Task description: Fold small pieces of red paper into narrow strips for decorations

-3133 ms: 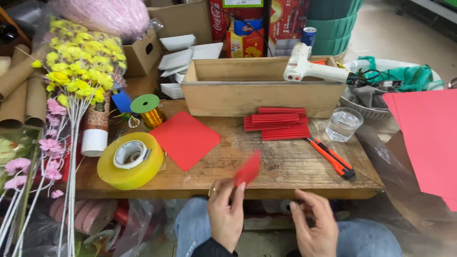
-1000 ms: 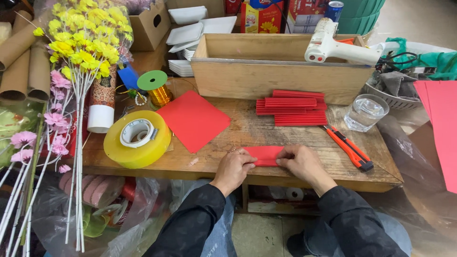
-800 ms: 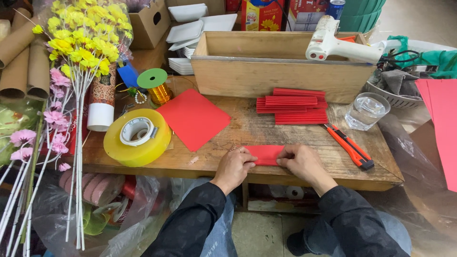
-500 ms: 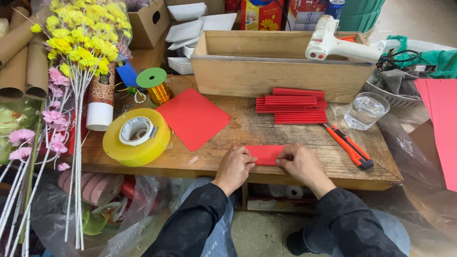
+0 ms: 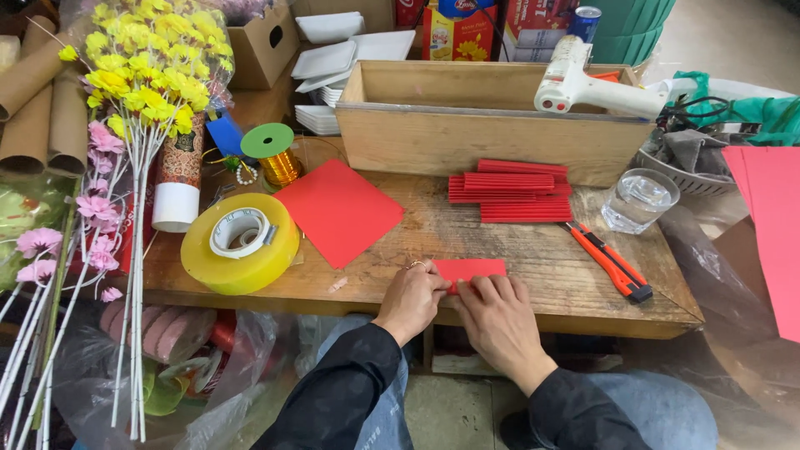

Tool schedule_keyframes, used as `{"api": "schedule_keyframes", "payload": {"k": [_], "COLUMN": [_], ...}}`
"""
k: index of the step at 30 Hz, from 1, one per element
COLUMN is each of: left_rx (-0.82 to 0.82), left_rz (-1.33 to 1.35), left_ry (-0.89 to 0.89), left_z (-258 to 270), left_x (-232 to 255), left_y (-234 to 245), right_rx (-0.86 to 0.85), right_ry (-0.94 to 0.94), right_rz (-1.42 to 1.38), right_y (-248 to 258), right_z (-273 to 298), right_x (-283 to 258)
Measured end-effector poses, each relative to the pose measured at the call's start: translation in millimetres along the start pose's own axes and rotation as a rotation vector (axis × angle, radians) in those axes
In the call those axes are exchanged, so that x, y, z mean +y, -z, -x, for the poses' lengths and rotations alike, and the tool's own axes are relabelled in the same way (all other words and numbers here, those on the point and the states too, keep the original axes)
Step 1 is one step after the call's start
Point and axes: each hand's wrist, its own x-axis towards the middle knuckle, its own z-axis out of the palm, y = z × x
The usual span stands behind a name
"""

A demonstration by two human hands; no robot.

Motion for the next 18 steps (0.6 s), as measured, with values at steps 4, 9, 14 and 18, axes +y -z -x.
{"api": "schedule_keyframes", "payload": {"k": [4,9,14,18], "left_rx": [-0.052,0.03,0.015,0.032], "left_rz": [0.011,0.1,-0.38,-0.429], "left_ry": [0.029,0.001,-0.142,-0.093], "left_z": [4,5,15,35], "left_x": [14,0,55,90], "left_y": [13,1,9,-25], "right_rx": [0.118,0.056,0.104,0.011], "right_ry": [0.053,-0.006,-0.025,-0.059], "right_rz": [0.167,0.216,0.108,0.125], "right_y": [10,8,9,-3], "right_z": [5,30,33,42], "right_x": [-4,31,38,40]}}
